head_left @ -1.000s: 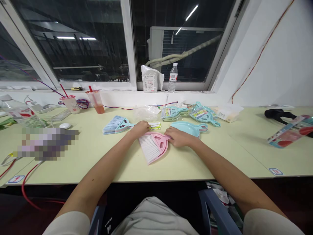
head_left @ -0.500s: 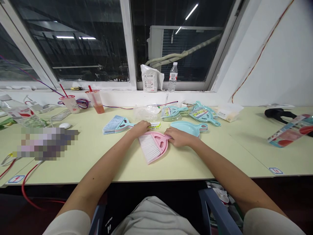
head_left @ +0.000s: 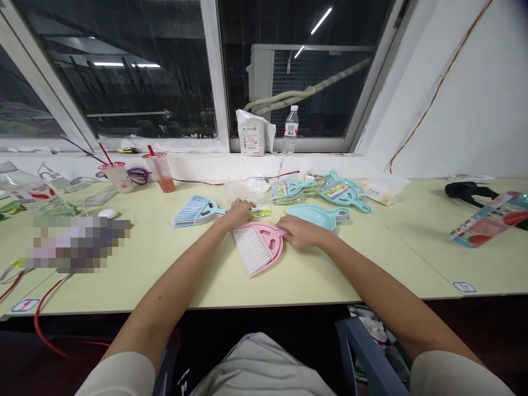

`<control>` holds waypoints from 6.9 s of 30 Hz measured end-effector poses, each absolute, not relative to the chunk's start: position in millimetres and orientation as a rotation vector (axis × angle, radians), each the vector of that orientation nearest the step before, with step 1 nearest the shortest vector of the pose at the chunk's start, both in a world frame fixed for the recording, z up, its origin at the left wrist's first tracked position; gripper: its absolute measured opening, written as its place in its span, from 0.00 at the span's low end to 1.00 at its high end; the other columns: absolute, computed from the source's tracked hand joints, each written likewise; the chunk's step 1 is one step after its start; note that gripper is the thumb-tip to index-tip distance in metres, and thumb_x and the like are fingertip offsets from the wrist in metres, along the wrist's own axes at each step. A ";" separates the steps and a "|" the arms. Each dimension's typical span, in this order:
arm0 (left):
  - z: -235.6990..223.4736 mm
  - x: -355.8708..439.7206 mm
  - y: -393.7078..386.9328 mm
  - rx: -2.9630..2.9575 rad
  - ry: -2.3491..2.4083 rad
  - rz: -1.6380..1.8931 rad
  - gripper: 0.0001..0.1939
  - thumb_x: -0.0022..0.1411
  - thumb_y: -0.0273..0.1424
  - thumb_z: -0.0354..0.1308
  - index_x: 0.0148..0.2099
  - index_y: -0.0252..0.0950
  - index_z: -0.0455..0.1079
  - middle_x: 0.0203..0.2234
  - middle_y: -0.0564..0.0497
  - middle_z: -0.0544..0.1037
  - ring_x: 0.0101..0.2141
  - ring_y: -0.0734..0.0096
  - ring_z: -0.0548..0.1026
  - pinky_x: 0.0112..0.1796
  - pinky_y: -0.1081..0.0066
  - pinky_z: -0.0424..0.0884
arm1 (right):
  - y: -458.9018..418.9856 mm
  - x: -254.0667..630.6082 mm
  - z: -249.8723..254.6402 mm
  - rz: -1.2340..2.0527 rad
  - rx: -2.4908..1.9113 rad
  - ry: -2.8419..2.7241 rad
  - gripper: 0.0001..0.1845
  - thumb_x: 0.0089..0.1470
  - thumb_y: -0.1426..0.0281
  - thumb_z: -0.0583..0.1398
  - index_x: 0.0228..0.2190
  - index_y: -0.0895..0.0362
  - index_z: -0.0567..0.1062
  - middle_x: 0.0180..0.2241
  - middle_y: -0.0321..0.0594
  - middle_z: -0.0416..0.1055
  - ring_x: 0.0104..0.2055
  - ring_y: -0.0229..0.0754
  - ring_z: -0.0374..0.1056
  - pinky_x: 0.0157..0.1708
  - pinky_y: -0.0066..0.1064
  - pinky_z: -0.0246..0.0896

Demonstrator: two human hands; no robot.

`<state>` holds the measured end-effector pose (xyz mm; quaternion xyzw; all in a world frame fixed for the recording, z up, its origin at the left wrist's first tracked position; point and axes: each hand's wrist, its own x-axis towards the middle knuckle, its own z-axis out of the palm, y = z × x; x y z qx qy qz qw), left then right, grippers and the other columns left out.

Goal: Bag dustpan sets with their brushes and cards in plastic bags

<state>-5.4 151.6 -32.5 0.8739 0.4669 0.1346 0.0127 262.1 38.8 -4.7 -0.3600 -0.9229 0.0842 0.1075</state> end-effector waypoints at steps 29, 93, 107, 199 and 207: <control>35.3 7.3 33.5 2.877 0.762 -0.029 0.27 0.52 0.17 0.52 0.45 0.50 0.80 0.33 0.48 0.77 0.44 0.57 0.67 0.49 0.57 0.55 | 40.7 264.2 -8.1 0.253 -1.068 -2.721 0.10 0.62 0.73 0.56 0.43 0.56 0.75 0.41 0.48 0.72 0.47 0.52 0.65 0.47 0.42 0.61; 11.5 -57.3 194.5 2.068 2.056 0.986 0.05 0.55 0.30 0.60 0.29 0.37 0.76 0.28 0.42 0.80 0.38 0.52 0.77 0.43 0.60 0.68 | 31.4 259.1 5.7 0.501 -1.057 -2.568 0.21 0.60 0.51 0.60 0.42 0.55 0.78 0.42 0.45 0.76 0.45 0.48 0.69 0.43 0.37 0.63; 49.0 -8.0 92.8 1.301 0.718 1.712 0.10 0.53 0.33 0.65 0.33 0.37 0.67 0.29 0.53 0.70 0.43 0.60 0.80 0.44 0.53 0.80 | 66.8 264.0 -5.7 1.330 -0.836 -1.132 0.16 0.54 0.58 0.69 0.37 0.54 0.72 0.40 0.45 0.78 0.43 0.49 0.78 0.51 0.46 0.72; 55.3 11.0 26.7 1.672 0.759 0.949 0.50 0.50 0.27 0.71 0.72 0.47 0.55 0.44 0.42 0.75 0.36 0.64 0.75 0.29 0.67 0.77 | 43.9 275.3 14.3 1.581 -0.721 -1.405 0.26 0.59 0.63 0.65 0.57 0.54 0.71 0.40 0.46 0.80 0.33 0.47 0.78 0.28 0.37 0.76; 51.8 7.0 33.3 1.729 0.765 0.975 0.51 0.48 0.25 0.71 0.71 0.51 0.56 0.61 0.37 0.64 0.45 0.58 0.74 0.31 0.69 0.76 | 42.8 276.8 16.6 1.558 -0.771 -1.383 0.25 0.55 0.71 0.67 0.55 0.53 0.73 0.42 0.46 0.80 0.35 0.47 0.79 0.31 0.39 0.78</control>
